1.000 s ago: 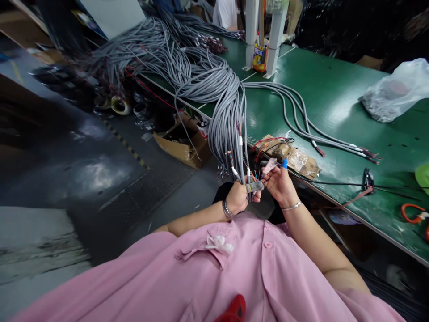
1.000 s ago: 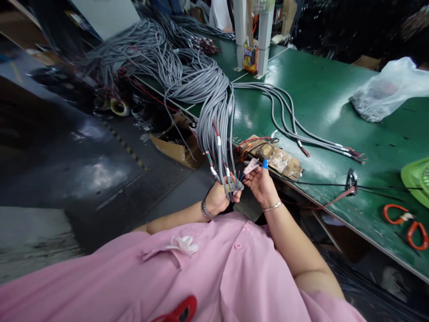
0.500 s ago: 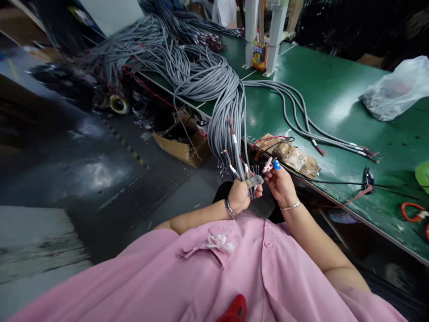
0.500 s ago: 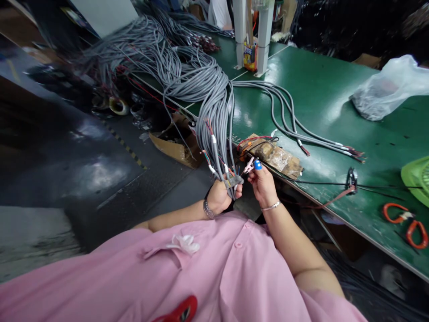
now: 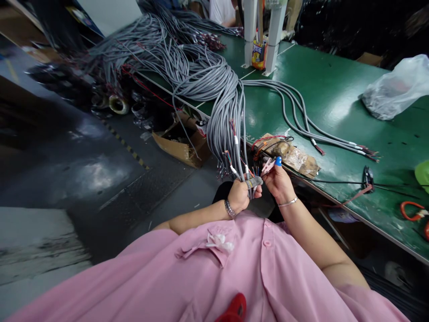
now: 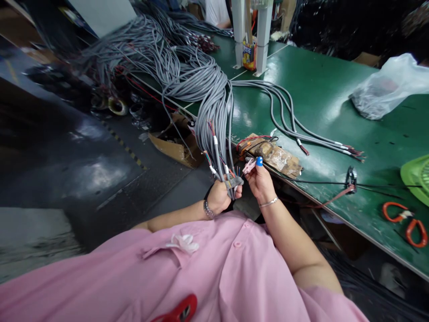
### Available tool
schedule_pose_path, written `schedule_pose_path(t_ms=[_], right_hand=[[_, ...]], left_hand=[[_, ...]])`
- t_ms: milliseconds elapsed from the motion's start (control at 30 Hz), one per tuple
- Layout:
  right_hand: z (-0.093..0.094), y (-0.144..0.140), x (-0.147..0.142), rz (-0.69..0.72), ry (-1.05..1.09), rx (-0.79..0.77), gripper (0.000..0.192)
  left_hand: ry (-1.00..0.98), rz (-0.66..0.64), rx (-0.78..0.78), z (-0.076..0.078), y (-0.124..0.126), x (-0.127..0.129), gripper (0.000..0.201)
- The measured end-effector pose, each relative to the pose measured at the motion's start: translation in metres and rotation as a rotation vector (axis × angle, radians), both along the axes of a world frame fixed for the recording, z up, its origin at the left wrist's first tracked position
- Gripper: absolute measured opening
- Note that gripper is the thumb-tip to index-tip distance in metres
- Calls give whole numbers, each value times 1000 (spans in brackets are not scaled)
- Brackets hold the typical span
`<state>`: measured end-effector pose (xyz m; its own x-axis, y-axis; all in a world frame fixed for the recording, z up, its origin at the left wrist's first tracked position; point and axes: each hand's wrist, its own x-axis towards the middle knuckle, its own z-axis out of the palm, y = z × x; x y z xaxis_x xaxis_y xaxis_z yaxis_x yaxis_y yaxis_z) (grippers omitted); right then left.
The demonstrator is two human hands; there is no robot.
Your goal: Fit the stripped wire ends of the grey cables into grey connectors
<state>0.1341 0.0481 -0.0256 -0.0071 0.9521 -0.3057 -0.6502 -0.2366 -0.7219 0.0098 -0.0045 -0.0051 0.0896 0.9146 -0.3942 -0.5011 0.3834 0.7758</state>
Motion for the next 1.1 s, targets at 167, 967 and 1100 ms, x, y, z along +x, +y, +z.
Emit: schedule_pose_path(t_ms=[167,967,1100], right_hand=[[2,-14,6,170,27,3,51],[9,-55,11,206,-420,203,19],[6,-51,15,246,-315,178,22]], left_hand=[[5,-6,0,0,-3,-3,33],[58,-83,59,-10,-11,-15,35],[23,-63,65,-7,-9,-16,33]])
